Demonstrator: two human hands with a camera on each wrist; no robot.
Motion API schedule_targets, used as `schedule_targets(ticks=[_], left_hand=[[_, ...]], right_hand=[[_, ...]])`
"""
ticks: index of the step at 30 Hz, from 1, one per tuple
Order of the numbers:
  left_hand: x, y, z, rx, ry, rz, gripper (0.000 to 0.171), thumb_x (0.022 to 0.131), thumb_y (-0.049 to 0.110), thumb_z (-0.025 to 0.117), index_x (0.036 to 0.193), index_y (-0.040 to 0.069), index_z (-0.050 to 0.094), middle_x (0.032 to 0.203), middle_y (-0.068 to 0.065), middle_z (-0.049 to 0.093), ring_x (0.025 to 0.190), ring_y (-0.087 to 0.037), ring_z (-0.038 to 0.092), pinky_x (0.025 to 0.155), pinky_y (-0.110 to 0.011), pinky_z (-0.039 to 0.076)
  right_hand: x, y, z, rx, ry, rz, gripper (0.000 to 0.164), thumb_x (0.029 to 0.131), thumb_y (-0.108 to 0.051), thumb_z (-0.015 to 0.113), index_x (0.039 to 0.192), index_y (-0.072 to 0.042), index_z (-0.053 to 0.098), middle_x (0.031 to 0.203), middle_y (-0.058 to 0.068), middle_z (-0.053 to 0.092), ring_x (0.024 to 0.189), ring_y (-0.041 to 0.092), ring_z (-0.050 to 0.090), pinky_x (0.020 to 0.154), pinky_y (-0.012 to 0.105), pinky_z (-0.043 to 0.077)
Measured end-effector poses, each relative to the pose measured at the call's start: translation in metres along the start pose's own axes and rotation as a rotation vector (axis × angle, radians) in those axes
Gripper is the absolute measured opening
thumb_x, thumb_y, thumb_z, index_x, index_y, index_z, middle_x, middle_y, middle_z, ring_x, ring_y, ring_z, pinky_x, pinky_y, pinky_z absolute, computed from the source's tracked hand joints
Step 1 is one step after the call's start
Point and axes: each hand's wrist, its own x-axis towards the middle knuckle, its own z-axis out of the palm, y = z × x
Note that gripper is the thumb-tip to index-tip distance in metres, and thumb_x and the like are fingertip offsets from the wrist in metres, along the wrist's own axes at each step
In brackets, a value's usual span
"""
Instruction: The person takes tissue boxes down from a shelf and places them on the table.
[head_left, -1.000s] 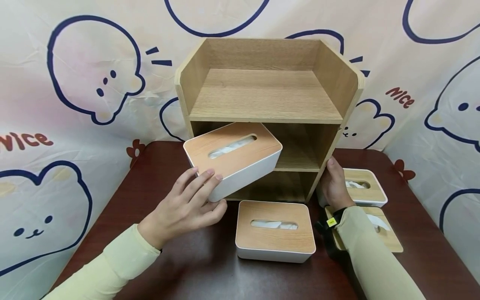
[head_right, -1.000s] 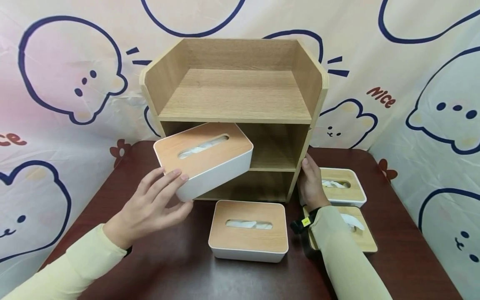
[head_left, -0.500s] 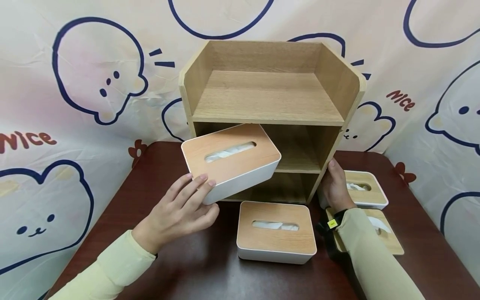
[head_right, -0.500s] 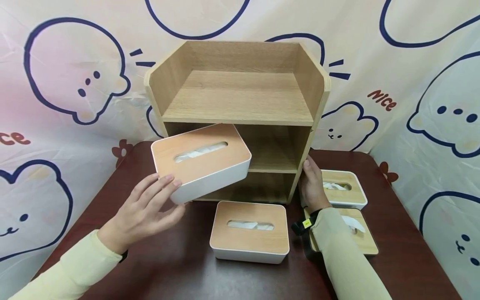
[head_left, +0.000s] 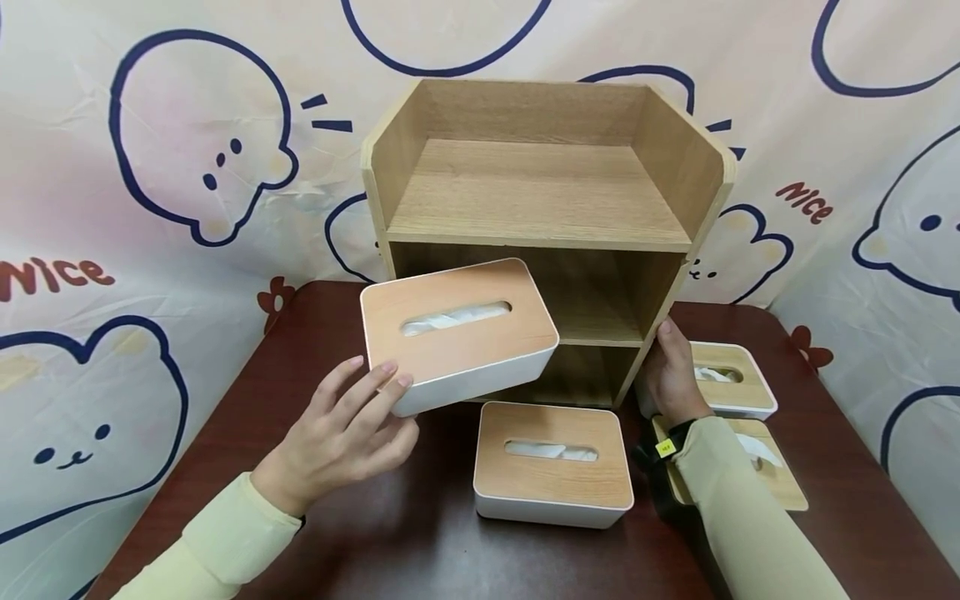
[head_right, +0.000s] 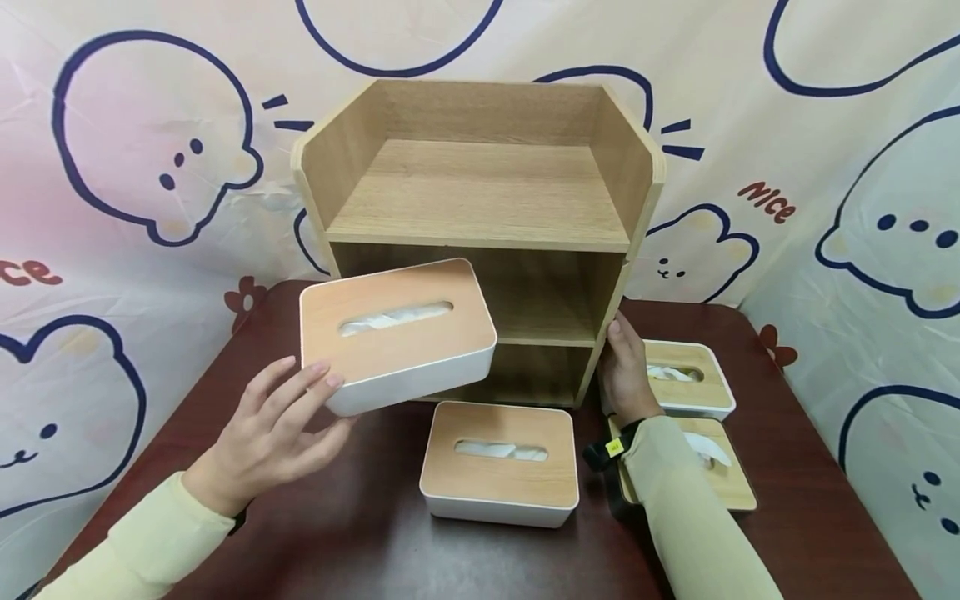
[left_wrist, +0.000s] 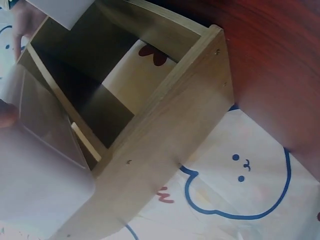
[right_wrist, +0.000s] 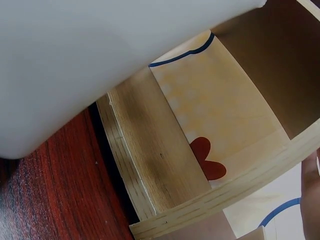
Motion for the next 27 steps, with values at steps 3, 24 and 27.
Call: schedule_targets(ticks=[3, 24, 27], left_hand=[[0.000, 0.000, -0.002, 0.000, 0.008, -0.012, 0.015, 0.082, -0.004, 0.056, 0.089, 0.009, 0.056, 0.116, -0.024, 0.060, 0.100, -0.040, 0.061, 0.076, -0.058, 0.049], [-0.016, 0.005, -0.017, 0.090, 0.039, -0.113, 0.009, 0.088, 0.002, 0.055, 0.090, 0.011, 0.053, 0.115, -0.020, 0.058, 0.100, -0.038, 0.060, 0.083, -0.061, 0.047], [-0.018, 0.005, -0.021, 0.109, 0.046, -0.133, 0.009, 0.090, 0.002, 0.055, 0.090, 0.011, 0.052, 0.114, -0.019, 0.058, 0.098, -0.037, 0.061, 0.082, -0.060, 0.048]], right_hand=[[0.000, 0.000, 0.001, 0.007, 0.007, -0.001, 0.050, 0.101, -0.037, 0.051, 0.143, -0.009, 0.049, 0.135, 0.006, 0.049, 0.125, 0.023, 0.039, 0.104, 0.033, 0.026], [0.001, -0.001, 0.002, 0.000, -0.001, -0.014, 0.047, 0.101, -0.039, 0.051, 0.139, -0.011, 0.054, 0.130, 0.005, 0.053, 0.123, 0.022, 0.041, 0.104, 0.033, 0.026], [0.001, -0.001, 0.002, 0.006, -0.005, -0.014, 0.049, 0.101, -0.040, 0.052, 0.139, -0.010, 0.053, 0.130, 0.006, 0.053, 0.123, 0.023, 0.041, 0.103, 0.033, 0.025]])
